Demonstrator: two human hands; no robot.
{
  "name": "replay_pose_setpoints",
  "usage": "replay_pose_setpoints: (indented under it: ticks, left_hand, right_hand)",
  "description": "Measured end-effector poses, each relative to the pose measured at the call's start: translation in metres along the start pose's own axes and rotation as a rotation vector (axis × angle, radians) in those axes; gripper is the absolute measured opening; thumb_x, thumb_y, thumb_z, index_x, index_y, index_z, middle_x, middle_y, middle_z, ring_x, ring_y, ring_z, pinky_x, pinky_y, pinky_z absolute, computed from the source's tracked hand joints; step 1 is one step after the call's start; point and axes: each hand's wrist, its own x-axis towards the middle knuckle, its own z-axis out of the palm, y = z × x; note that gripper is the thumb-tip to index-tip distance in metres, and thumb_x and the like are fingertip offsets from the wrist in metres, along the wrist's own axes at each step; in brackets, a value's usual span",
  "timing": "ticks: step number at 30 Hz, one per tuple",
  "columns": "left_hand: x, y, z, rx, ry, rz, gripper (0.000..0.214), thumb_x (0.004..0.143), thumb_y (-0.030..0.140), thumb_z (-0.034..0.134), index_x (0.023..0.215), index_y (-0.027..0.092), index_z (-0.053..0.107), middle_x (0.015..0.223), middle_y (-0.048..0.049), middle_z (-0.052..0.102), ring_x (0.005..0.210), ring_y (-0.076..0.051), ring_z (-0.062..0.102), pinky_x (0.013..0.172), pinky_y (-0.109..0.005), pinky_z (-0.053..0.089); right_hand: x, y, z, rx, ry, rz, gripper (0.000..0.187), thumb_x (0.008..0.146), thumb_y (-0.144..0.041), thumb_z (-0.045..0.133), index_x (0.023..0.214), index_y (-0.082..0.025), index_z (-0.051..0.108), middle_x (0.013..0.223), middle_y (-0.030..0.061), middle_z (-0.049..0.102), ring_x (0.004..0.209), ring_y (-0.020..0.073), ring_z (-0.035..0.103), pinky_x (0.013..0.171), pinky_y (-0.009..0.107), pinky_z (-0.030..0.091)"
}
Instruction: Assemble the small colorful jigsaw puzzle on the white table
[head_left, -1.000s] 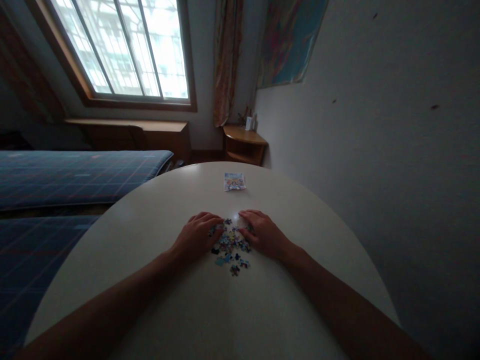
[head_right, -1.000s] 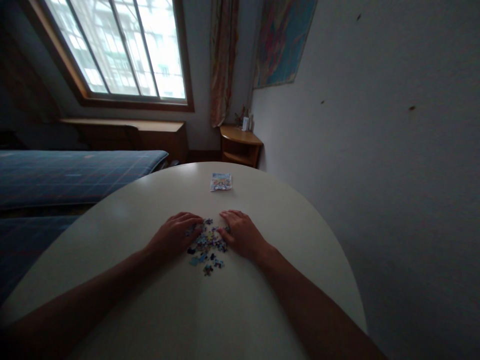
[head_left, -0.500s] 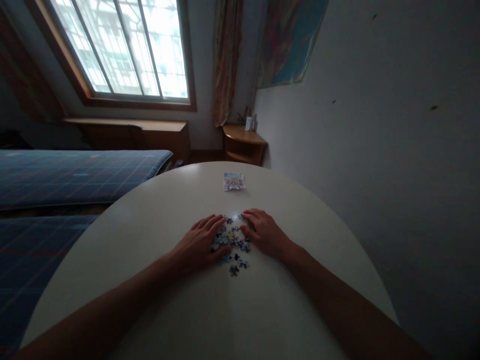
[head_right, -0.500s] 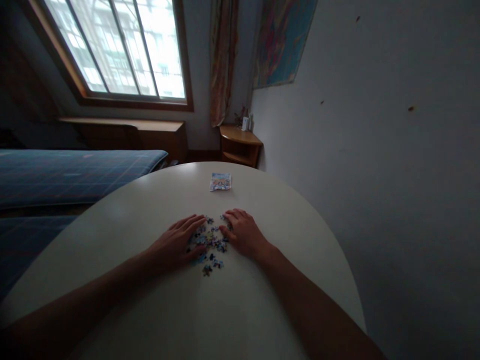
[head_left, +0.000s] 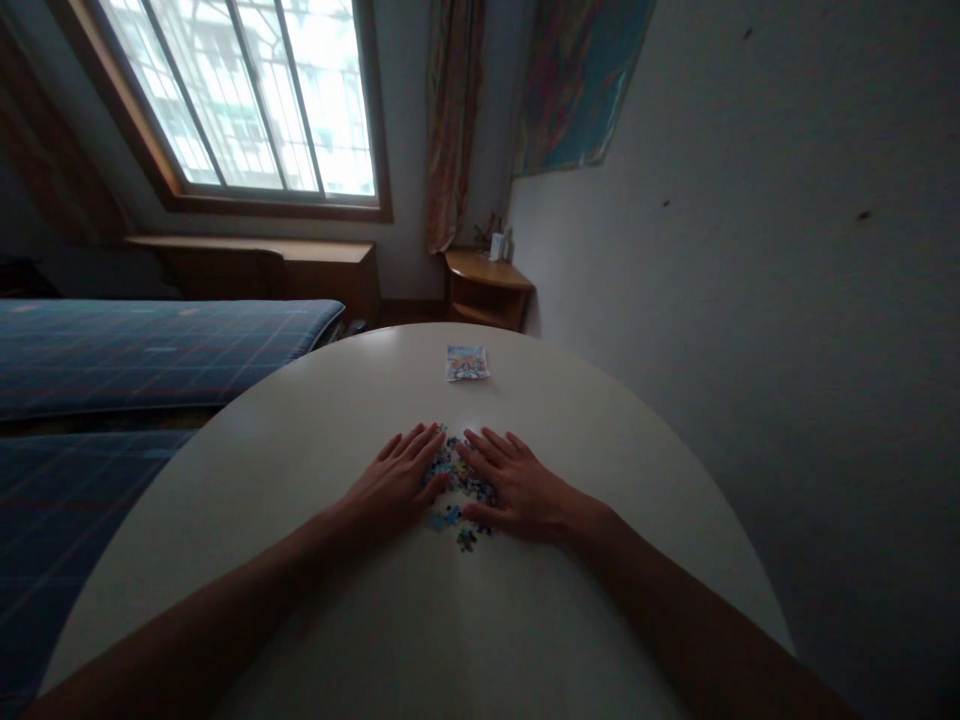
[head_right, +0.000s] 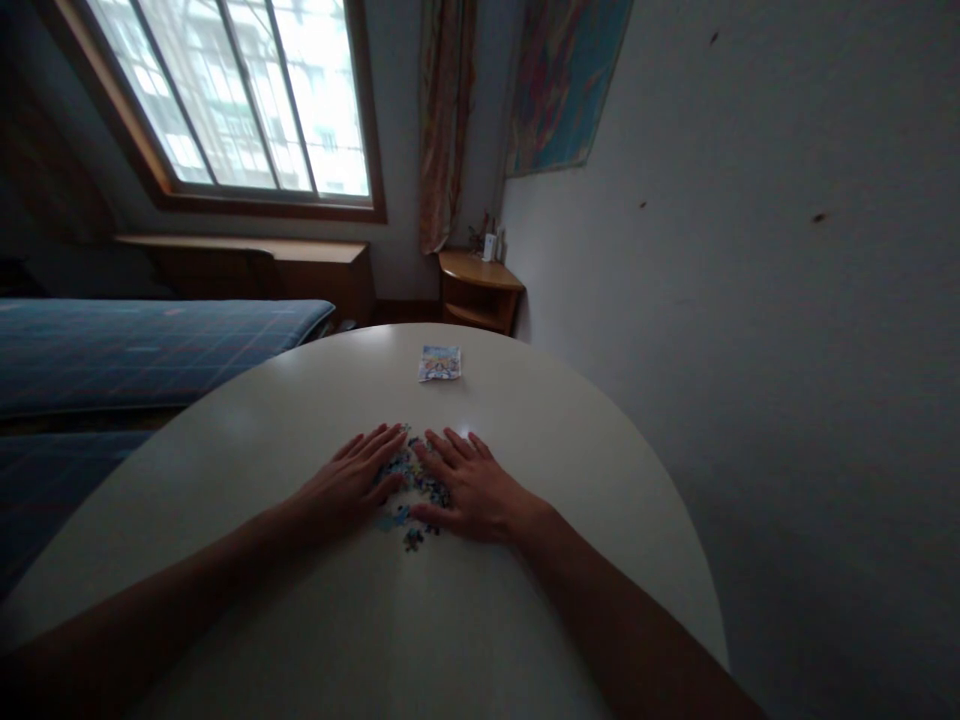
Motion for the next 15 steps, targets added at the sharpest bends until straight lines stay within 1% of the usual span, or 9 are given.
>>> replay_pose_setpoints:
  ticks: [2,4,7,10,12,15]
  left_hand:
    - [0.002,-0.001,0.000,-0.010,0.002,-0.009,0.057,0.101,0.045,0.034,0.152,0.019,0.032,0.159,-0.0084,0.029,0.148,-0.025,0.022,0.120,-0.047,0.020]
    - [0.003,-0.005,0.001,-0.018,0.028,-0.021,0.054,0.102,0.041,0.031,0.151,0.019,0.033,0.158,-0.0086,0.032,0.148,-0.024,0.024,0.120,-0.046,0.021]
    - [0.004,-0.011,0.002,-0.009,0.063,-0.055,0.053,0.102,0.038,0.030,0.151,0.019,0.034,0.157,-0.0091,0.035,0.147,-0.024,0.027,0.120,-0.046,0.022]
    - [0.003,-0.014,0.002,0.012,0.065,-0.062,0.056,0.101,0.043,0.034,0.151,0.018,0.034,0.158,-0.0102,0.033,0.147,-0.026,0.025,0.120,-0.046,0.022]
    - [0.002,-0.013,0.000,0.022,0.062,-0.048,0.061,0.099,0.048,0.038,0.151,0.018,0.034,0.158,-0.0105,0.031,0.148,-0.027,0.023,0.120,-0.047,0.021]
    - [0.002,-0.011,-0.002,0.019,0.061,-0.033,0.065,0.096,0.053,0.042,0.151,0.018,0.035,0.159,-0.0105,0.030,0.148,-0.029,0.023,0.120,-0.048,0.021]
  right_hand:
    - [0.000,-0.006,-0.002,0.007,-0.033,-0.043,0.079,0.091,-0.071,0.040,0.156,-0.029,0.020,0.164,0.0072,0.015,0.150,0.0326,0.012,0.120,0.055,0.010]
    - [0.000,-0.008,-0.002,0.006,-0.054,-0.050,0.076,0.092,-0.070,0.038,0.156,-0.031,0.021,0.163,0.0064,0.018,0.150,0.0328,0.012,0.120,0.055,0.010]
    - [-0.001,-0.002,0.001,-0.014,-0.021,0.023,0.073,0.096,-0.067,0.033,0.156,-0.027,0.023,0.162,0.0094,0.023,0.149,0.0331,0.016,0.119,0.056,0.013]
    - [-0.002,0.004,0.004,-0.041,0.018,0.073,0.076,0.095,-0.067,0.035,0.156,-0.023,0.026,0.161,0.0128,0.024,0.149,0.0349,0.018,0.118,0.057,0.015]
    - [-0.003,0.003,0.004,-0.043,0.023,0.049,0.076,0.094,-0.067,0.038,0.155,-0.024,0.027,0.161,0.0125,0.024,0.149,0.0351,0.017,0.118,0.057,0.014]
    - [-0.003,-0.004,0.000,-0.014,0.007,-0.026,0.077,0.092,-0.067,0.042,0.155,-0.026,0.026,0.162,0.0106,0.023,0.149,0.0344,0.016,0.119,0.056,0.011]
